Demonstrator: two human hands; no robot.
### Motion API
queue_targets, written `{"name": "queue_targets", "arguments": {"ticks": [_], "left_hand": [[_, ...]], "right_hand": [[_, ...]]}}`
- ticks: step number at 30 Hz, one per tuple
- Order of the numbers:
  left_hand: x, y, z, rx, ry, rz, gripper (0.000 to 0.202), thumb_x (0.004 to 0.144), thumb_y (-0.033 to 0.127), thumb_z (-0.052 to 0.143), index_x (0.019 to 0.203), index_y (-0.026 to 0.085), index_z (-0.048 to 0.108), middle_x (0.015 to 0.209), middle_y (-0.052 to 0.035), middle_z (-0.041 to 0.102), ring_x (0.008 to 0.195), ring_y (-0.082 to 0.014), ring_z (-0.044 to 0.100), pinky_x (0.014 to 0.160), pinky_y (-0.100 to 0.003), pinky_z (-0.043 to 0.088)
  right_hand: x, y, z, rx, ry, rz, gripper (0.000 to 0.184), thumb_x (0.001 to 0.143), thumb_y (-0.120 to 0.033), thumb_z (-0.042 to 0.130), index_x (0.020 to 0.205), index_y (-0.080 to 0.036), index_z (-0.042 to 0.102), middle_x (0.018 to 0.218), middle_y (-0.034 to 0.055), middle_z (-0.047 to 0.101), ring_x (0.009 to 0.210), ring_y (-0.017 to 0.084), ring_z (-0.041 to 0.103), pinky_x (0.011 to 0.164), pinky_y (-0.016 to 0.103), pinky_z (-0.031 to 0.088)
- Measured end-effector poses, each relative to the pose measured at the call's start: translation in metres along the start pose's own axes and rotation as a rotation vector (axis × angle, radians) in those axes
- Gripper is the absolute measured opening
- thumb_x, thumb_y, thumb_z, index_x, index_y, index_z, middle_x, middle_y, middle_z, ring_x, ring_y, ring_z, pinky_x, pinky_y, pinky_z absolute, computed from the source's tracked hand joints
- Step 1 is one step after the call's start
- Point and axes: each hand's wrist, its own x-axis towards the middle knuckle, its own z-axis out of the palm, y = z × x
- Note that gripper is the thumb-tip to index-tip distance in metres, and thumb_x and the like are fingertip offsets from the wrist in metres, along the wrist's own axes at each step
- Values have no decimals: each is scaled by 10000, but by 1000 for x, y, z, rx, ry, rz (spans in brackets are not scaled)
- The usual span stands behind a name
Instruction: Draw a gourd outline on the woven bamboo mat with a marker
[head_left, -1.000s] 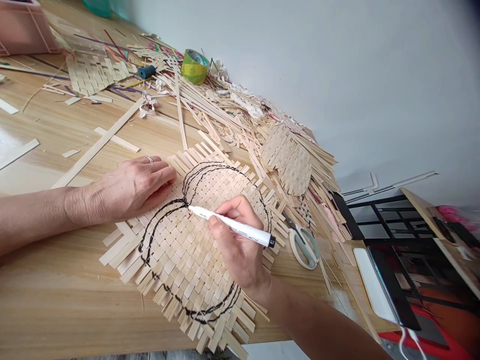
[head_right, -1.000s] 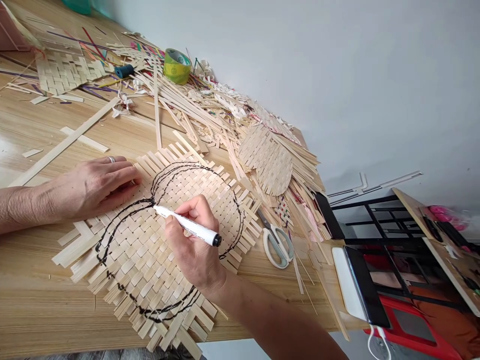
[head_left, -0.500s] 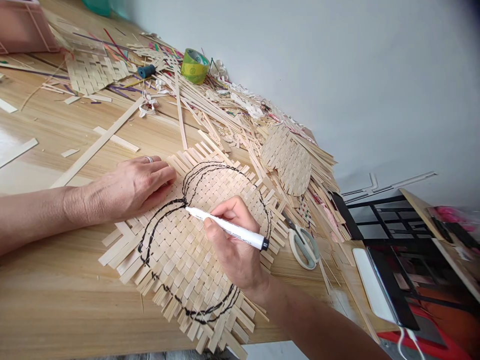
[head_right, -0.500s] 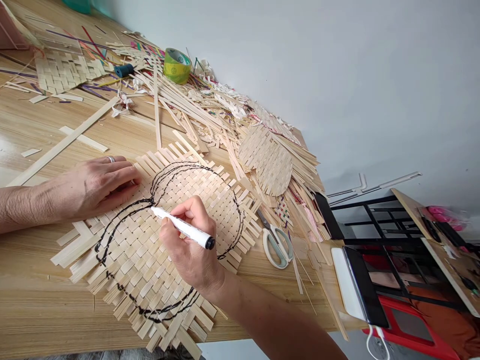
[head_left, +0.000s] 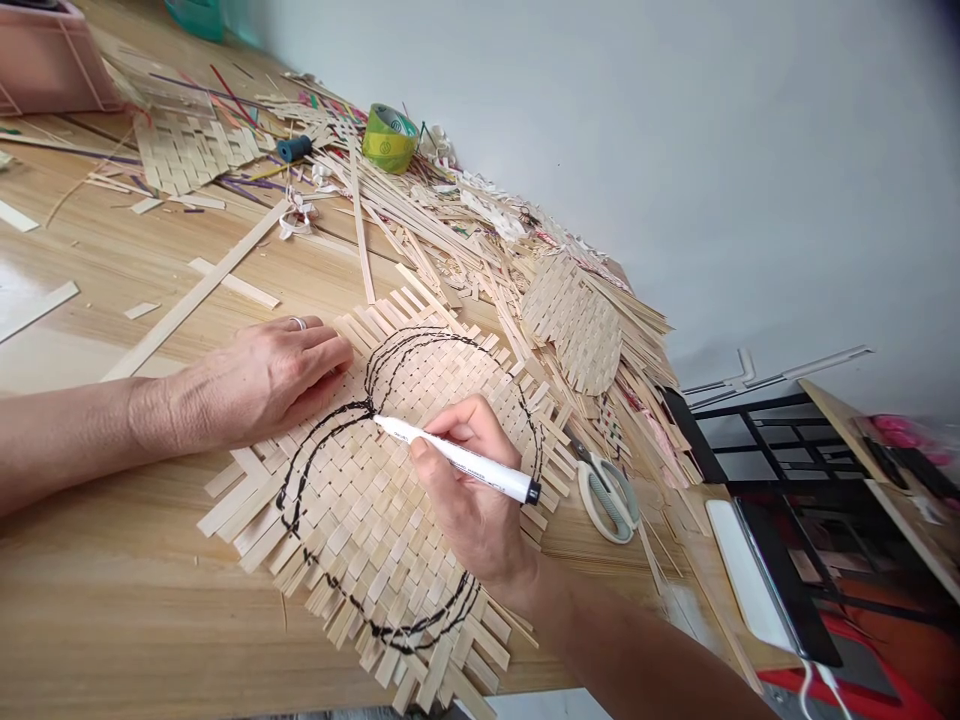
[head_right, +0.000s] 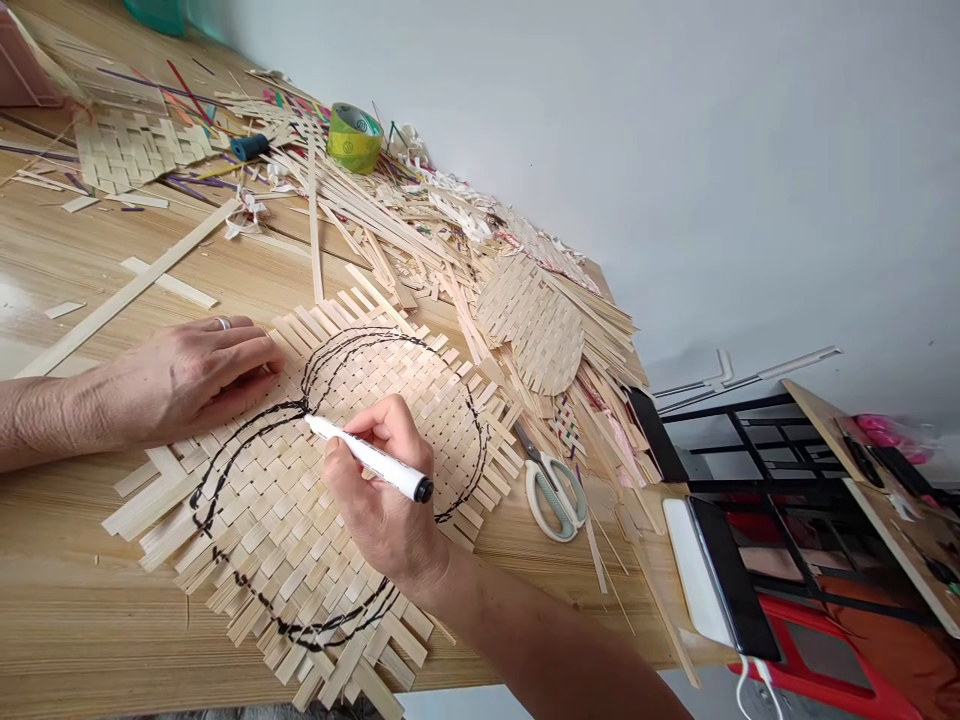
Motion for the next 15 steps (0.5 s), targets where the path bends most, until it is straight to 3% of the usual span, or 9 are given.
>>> {"name": "queue_targets", "arguments": {"ticks": [9,15], "left_hand": [[-1,0,2,25,13,0,255,1102,273,364,975,196,571,786,-18,586,691,-171,559,643,-313,459],[-1,2,3,42,-38,-87,404,1075,340,255,927,216,609,774,-29,597,708,-151,580,671,-336,487]], "right_hand": [[1,-1,1,18,-2,25,157,949,-260,646,895,-208,508,688,-80,501,540,81,446,473,205,360],[1,2,2,59,-1,16,153,976,-278,647,936,-208,518,713,-73,511,564,85,442,488,208,363]]}}
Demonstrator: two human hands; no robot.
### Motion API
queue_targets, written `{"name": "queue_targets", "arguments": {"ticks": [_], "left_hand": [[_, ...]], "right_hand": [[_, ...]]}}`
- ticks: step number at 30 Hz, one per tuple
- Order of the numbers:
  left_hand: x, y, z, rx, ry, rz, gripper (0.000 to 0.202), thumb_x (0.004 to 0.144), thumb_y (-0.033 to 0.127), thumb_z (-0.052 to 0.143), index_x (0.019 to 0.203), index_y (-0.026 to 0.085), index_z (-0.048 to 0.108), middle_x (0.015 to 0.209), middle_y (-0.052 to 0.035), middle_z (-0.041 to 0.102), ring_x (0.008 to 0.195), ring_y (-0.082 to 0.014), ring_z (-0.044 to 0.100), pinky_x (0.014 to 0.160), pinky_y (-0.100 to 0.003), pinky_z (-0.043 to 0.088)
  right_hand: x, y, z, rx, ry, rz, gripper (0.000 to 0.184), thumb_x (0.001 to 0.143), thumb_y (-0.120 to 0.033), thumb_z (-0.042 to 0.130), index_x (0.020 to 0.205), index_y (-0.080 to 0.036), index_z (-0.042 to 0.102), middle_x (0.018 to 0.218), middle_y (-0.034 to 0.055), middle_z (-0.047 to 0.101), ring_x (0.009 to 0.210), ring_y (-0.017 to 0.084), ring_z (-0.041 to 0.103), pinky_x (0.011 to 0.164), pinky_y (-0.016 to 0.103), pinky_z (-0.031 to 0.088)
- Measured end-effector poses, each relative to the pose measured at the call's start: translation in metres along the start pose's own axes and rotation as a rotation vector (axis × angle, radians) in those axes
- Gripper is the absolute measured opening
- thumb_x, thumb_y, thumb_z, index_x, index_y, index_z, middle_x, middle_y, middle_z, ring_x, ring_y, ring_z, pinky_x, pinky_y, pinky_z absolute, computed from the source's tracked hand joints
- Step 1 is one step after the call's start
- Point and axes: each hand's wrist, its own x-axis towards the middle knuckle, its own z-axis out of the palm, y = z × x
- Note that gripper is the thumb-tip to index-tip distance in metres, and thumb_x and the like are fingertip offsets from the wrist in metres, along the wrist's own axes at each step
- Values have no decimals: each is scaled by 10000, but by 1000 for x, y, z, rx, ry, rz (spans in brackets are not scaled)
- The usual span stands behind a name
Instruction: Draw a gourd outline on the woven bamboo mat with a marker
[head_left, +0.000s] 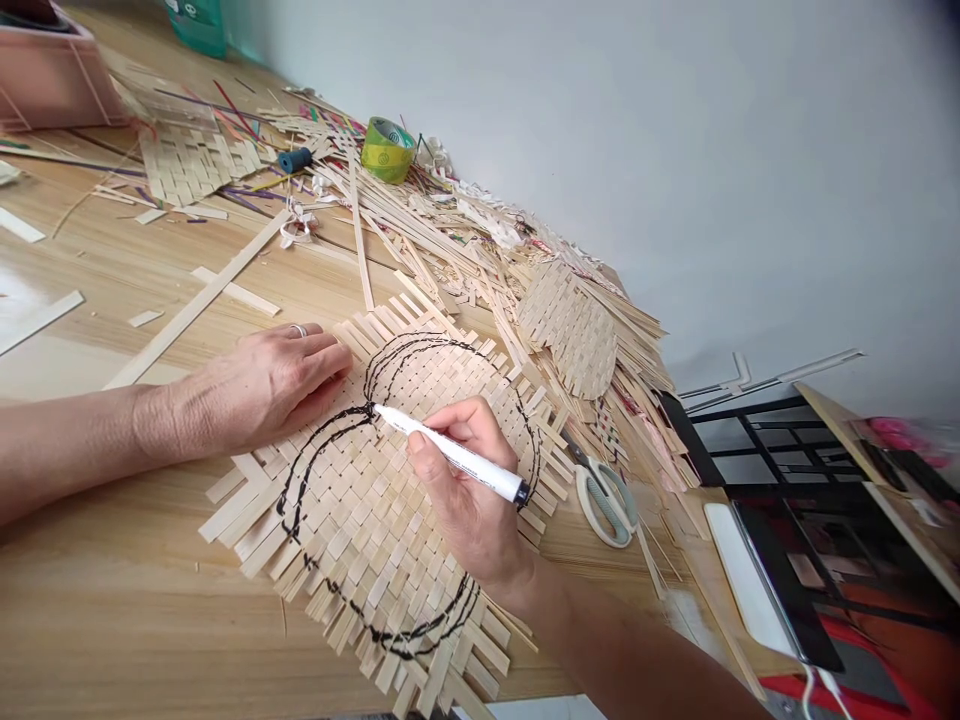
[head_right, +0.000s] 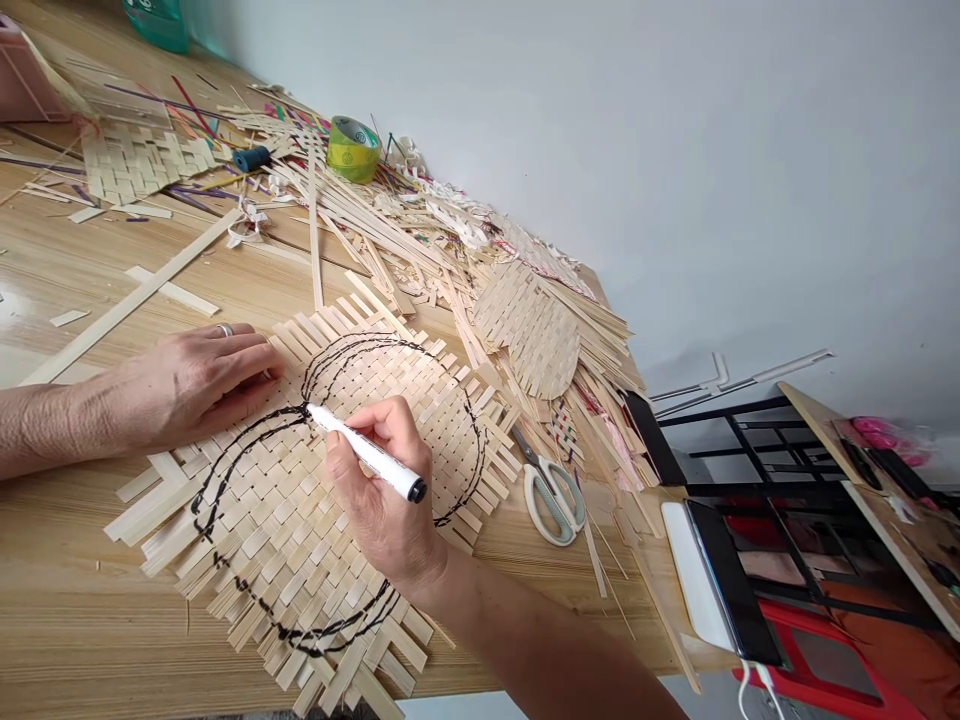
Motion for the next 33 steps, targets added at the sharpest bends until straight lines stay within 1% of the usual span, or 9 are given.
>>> {"name": "queue_targets", "arguments": {"ticks": [2,6,10,14,17,24,26,28,33], "left_hand": [[0,0,0,9,3,3,398,1072,337,260,921,217,608,774,-29,597,705,-150,579,668,-334,488],[-1,-2,-1,-8,45,80,263,1082,258,358,961,197,583,785,-18,590,693,-163,567,647,-324,483],[-1,-4,-1,-51,61,72,201,1084,249,389,978,195,551,837,-25,572,746,-178,549,666,-313,469],[-4,-5,4,-38,118,68,185,1079,257,390,1028,193,556,943,-62,577,856,-217,524,748,-340,466],[-4,-6,5,-58,86,48,200,1077,265,388,1037,188,568,968,-76,582,887,-227,520,782,-356,463],[1,-3,-9,-43,7,46,200,1052,217,409,1006,157,594,885,-62,605,786,-195,544,714,-327,452],[2,-3,-12,-32,-3,43,189,1041,204,417,1034,150,598,881,-61,620,781,-193,563,708,-323,456],[3,-3,-13,-21,-11,37,189,1032,206,426,1061,144,602,887,-64,636,787,-196,584,717,-328,463],[5,-4,-13,-4,-58,-2,200,1027,209,433,1070,138,615,930,-78,659,821,-198,614,748,-327,467]], "right_hand": [[0,0,0,-6,-3,-1,159,973,-277,653,921,-209,518,707,-74,509,557,84,440,483,208,363],[2,-3,-2,5,15,-11,159,970,-293,658,930,-217,524,713,-63,542,569,99,476,500,221,411],[8,-12,-9,-71,108,-73,133,961,-289,662,937,-229,545,759,-40,581,617,119,524,536,243,465],[17,-20,-17,-129,191,-168,121,936,-284,676,933,-246,561,798,-37,594,658,124,569,584,256,506],[22,-28,-22,-142,216,-188,125,924,-299,689,934,-256,572,822,-33,605,687,130,586,614,271,525],[29,-59,-42,-90,299,-326,110,927,-295,704,948,-268,599,828,-17,603,724,146,599,642,288,553],[26,-66,-50,-111,338,-348,113,919,-301,718,951,-266,615,861,-9,623,720,141,613,665,295,578],[19,-67,-58,-137,349,-329,122,915,-317,730,951,-261,627,883,-2,648,724,145,634,680,308,599],[-18,-50,-73,-174,312,-191,164,912,-355,758,974,-247,652,863,2,677,734,162,662,654,310,605]]}}
